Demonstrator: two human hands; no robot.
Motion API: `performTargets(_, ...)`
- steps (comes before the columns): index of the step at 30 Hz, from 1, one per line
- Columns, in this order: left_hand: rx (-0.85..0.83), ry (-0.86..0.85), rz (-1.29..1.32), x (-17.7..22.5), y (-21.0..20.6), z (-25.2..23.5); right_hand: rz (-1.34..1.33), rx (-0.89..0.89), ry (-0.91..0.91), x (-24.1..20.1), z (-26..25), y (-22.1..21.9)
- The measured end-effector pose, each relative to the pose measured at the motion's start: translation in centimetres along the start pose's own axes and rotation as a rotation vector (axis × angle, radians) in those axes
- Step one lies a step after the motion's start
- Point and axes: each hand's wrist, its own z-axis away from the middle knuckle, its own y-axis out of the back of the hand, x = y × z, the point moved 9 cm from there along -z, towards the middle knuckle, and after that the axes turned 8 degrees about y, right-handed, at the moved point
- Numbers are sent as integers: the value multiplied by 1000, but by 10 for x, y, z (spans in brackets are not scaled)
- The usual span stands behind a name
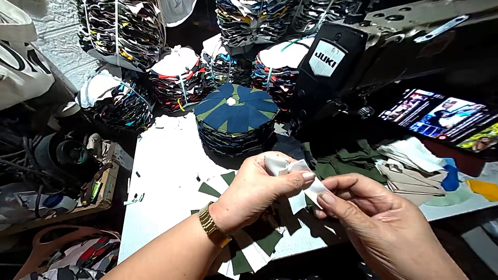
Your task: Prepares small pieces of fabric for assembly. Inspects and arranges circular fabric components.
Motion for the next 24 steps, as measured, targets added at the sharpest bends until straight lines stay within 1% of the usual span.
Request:
performTargets(5, 33, -76, -98, 8, 1, 3, 67, -21, 101, -5, -2, -4)
performTargets(10, 41, -138, -177, 16, -4, 8, 61, -25, 160, -14, -1, -12)
performTargets(17, 42, -161, -198, 20, -5, 11, 106, 25, 259, -24, 1, -14)
performTargets(24, 34, -161, -209, 20, -4, 10, 138, 42, 301, -27, 1, -13)
